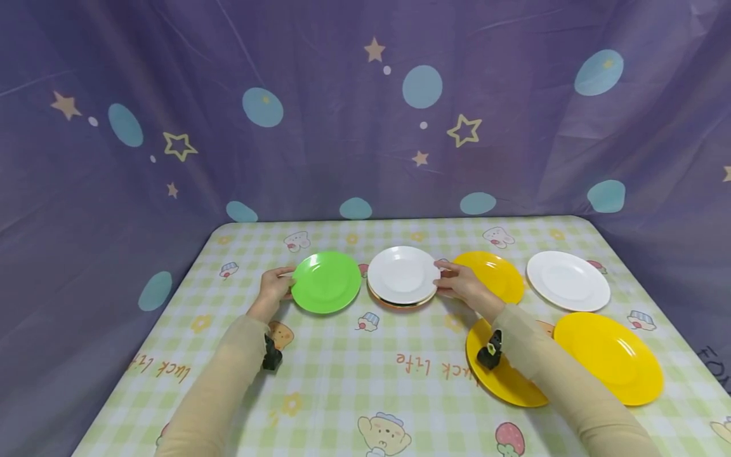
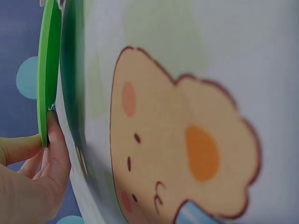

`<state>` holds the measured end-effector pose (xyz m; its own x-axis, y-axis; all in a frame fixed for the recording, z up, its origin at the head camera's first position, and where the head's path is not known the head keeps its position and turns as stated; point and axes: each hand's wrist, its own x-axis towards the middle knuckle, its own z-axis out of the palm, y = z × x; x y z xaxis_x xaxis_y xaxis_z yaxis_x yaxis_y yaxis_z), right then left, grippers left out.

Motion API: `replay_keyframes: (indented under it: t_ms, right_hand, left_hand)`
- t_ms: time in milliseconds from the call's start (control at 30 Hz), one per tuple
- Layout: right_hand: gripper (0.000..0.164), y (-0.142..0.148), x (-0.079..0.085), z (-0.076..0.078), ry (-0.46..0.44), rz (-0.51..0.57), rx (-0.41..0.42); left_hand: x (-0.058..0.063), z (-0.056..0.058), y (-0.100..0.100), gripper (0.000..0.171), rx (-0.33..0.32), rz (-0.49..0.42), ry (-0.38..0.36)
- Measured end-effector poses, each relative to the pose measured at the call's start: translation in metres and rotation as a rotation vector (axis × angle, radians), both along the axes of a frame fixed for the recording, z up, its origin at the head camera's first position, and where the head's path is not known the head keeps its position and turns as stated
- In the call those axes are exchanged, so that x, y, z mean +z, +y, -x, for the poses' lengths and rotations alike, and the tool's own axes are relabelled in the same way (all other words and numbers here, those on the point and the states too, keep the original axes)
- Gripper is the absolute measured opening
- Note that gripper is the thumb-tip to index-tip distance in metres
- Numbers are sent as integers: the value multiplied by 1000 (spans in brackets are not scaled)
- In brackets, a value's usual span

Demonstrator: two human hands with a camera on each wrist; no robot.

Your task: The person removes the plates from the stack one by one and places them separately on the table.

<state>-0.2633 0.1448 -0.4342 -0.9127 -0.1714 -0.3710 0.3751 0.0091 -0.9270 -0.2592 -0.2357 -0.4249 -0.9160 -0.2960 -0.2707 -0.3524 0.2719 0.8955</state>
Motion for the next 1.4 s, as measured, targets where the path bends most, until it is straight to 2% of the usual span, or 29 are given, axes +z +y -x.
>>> replay_keyframes:
  t_ms: [200,467,800,1000,1300,1400]
  right_hand:
    - [55,0,-1,0,12,-32,5]
    - [56,1,-1,1,13,-2,3]
    - [56,1,-1,2,0,4,-4]
    - [57,2,-3,3,-1,11,-5]
    - [56,2,-3,2,10,2,-2]
    - [56,2,-2,3,9,7,-1]
  left_hand:
    - [-3,4,0,42,-10,12,-6]
    - [-6,8,0,43,-13,37,-8]
    - [-7,12,-4,41,-67,67,-35]
    - [-8,13,-4,41,-69,88,-41]
    - [-6,14,-6,41,-80,207,-9]
    - [-2,14,-4,41,-102,259,43]
